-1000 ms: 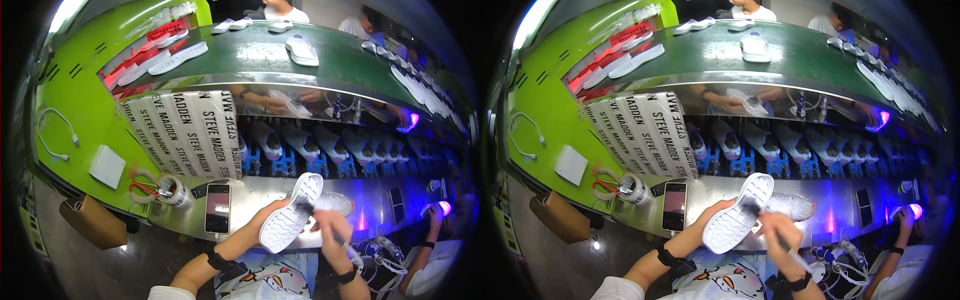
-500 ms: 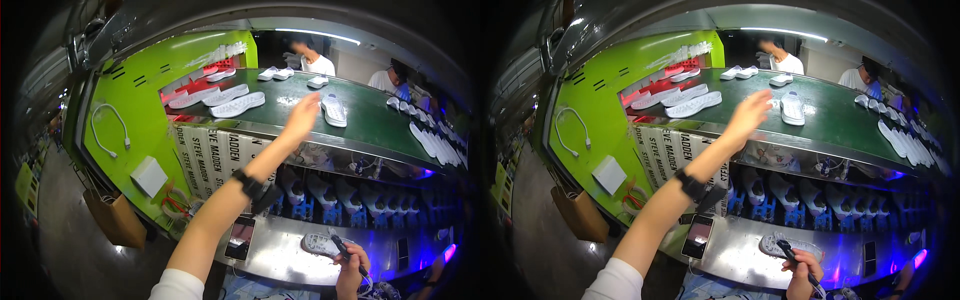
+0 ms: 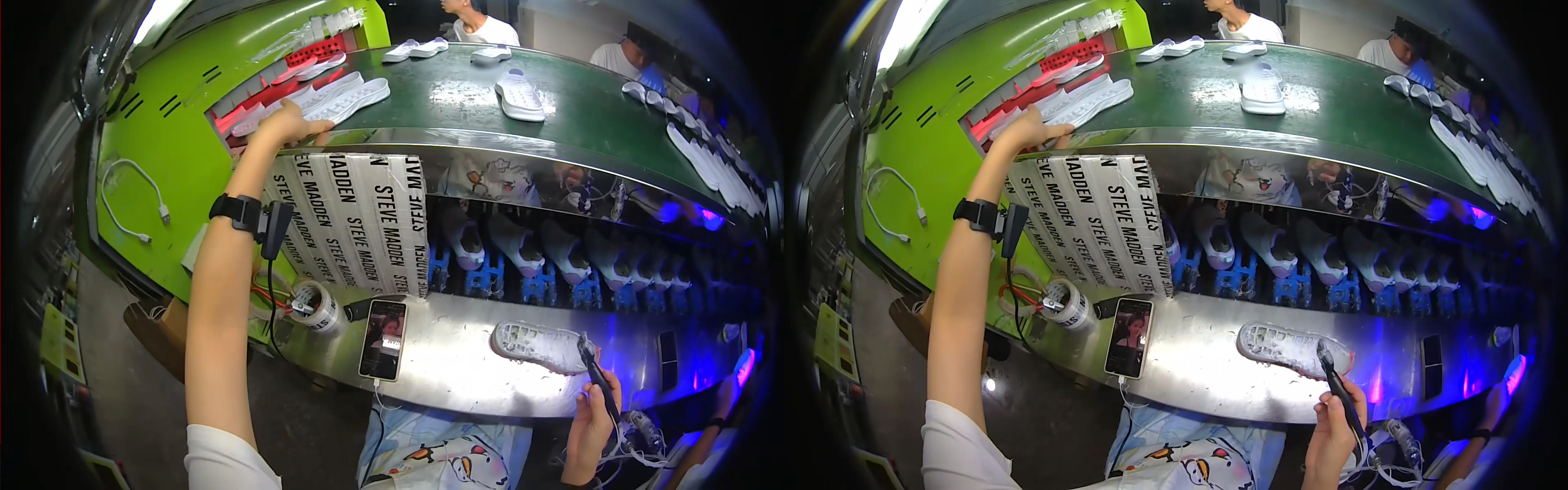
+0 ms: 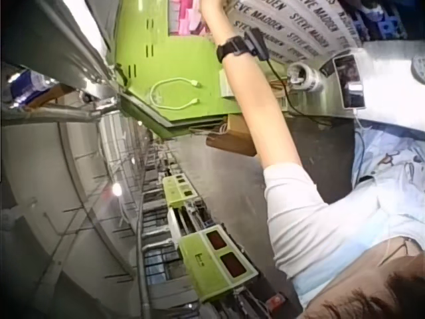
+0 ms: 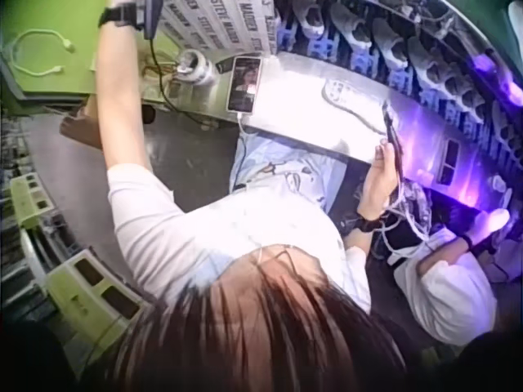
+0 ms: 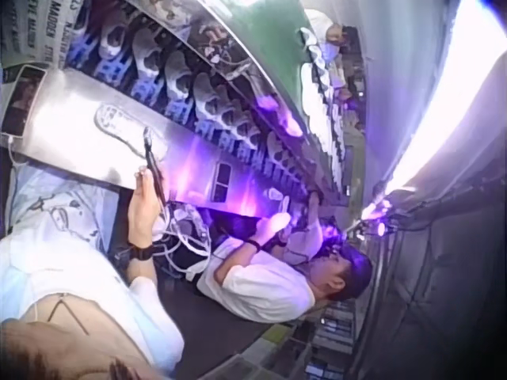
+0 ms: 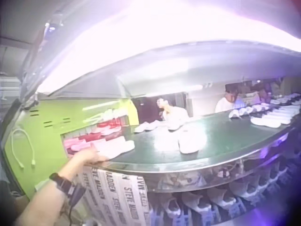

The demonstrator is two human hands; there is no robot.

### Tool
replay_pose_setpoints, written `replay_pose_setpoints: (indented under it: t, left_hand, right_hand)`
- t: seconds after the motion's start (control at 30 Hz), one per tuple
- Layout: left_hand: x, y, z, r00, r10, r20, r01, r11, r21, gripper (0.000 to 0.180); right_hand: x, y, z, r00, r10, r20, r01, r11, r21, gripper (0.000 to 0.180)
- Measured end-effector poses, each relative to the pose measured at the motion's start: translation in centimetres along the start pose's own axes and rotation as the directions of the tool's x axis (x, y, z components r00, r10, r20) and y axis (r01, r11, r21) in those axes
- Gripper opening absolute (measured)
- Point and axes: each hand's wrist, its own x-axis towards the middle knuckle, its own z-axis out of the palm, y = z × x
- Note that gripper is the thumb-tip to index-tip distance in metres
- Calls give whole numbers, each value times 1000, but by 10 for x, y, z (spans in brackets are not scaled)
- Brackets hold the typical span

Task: The person repeatedly picks up white shoe insoles from a green conveyor belt and scrubs them with a brush. The person holds the insole in one hand and uses the brush in the other to clean the textured surface, then places the insole back on the belt. The process is repeated continuously for multiple insoles.

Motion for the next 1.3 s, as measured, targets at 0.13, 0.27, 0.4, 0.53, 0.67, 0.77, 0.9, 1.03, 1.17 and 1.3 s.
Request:
replay_pose_setpoints:
  t: [0.13,0.27,0.4,0.53,0.67,0.77,0.9,1.03,1.17,1.3]
  left_hand:
    - [-1,13,8,1000,-4,-29,2,997,-81,121]
    - [-10,66,20,889,-25,-456,143,964,226,96]
    - [-4,169,6,930,305,-204,-350,903,-248,69]
    - [-16,270,40,918,395,43,-323,806,-495,71]
    - [9,249,50,928,368,-55,-282,599,-749,38]
    - [-45,229,11,930,354,104,154,-117,-981,15]
    - [-156,160,12,910,368,-188,-213,28,-977,51]
    - [-252,100,91,709,700,89,422,-320,-848,50]
    - [-352,93,223,426,826,369,885,-296,-360,62]
    - [-385,96,275,343,912,226,933,-358,29,63]
  right_hand:
    - [-5,6,29,997,70,42,-72,996,52,28]
    - [-12,6,40,996,70,59,-72,997,27,30]
    - [-18,13,52,986,160,-39,-155,983,101,33]
    - [-25,10,56,981,148,-127,-128,980,151,34]
    - [-19,9,50,988,143,-62,-132,980,148,33]
    - [-12,11,41,990,136,-45,-130,983,131,33]
    - [0,10,36,991,127,31,-130,981,144,32]
    - [-9,10,40,986,73,151,-106,968,226,30]
    - [-20,23,61,774,426,468,-306,899,-312,22]
    - [-13,72,79,823,-237,517,512,704,-492,18]
